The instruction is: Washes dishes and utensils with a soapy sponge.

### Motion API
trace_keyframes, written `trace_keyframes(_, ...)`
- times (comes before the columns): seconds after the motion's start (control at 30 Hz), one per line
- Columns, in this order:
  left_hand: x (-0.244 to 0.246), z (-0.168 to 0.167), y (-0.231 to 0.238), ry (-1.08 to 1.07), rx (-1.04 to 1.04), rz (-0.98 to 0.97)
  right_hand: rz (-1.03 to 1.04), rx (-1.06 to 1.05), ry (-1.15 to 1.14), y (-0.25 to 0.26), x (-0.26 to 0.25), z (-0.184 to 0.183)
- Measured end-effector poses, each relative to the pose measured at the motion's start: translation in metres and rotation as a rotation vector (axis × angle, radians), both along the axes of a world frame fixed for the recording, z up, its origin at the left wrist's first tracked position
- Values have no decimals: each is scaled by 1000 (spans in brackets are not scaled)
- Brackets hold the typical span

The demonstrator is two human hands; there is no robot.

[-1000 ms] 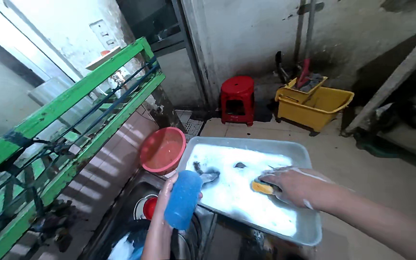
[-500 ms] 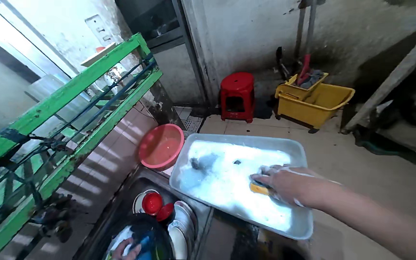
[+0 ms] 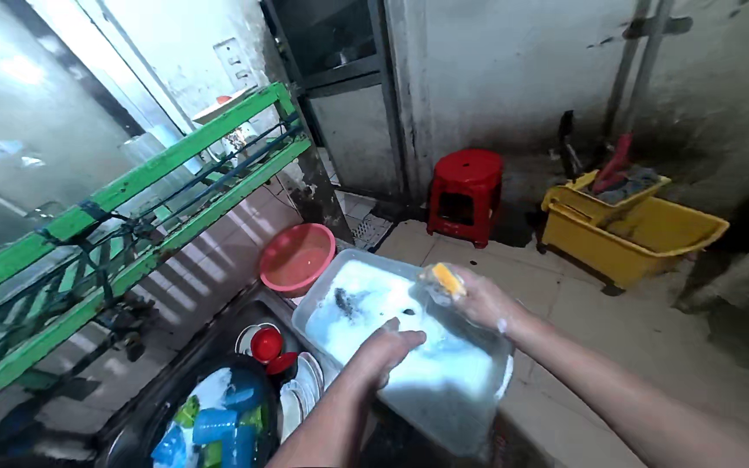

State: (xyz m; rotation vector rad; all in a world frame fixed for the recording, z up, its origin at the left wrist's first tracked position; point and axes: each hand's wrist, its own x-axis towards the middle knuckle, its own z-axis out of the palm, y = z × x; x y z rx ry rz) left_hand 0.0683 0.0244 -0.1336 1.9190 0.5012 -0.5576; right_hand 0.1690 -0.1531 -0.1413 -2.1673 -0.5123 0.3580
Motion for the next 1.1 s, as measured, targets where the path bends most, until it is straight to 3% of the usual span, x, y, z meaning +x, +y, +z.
trace_keyframes(0.13,32,-42,-40,141,354,98,8,52,96,-8,16,-9)
trace_keyframes(0.27,52,-59,-76,133,433,287,20,101,115,-13,16,-14)
trace_keyframes(0.43,80,-66,-110,178,541,280,-11,272,93,-19,11,-19)
trace_keyframes(0.93,71,-60,-63,-20,434,422,23,395,23,-23,10,-27)
trace_keyframes(1.1,59,-61,-49,9,329,488,40,308,43,-23,7,-19)
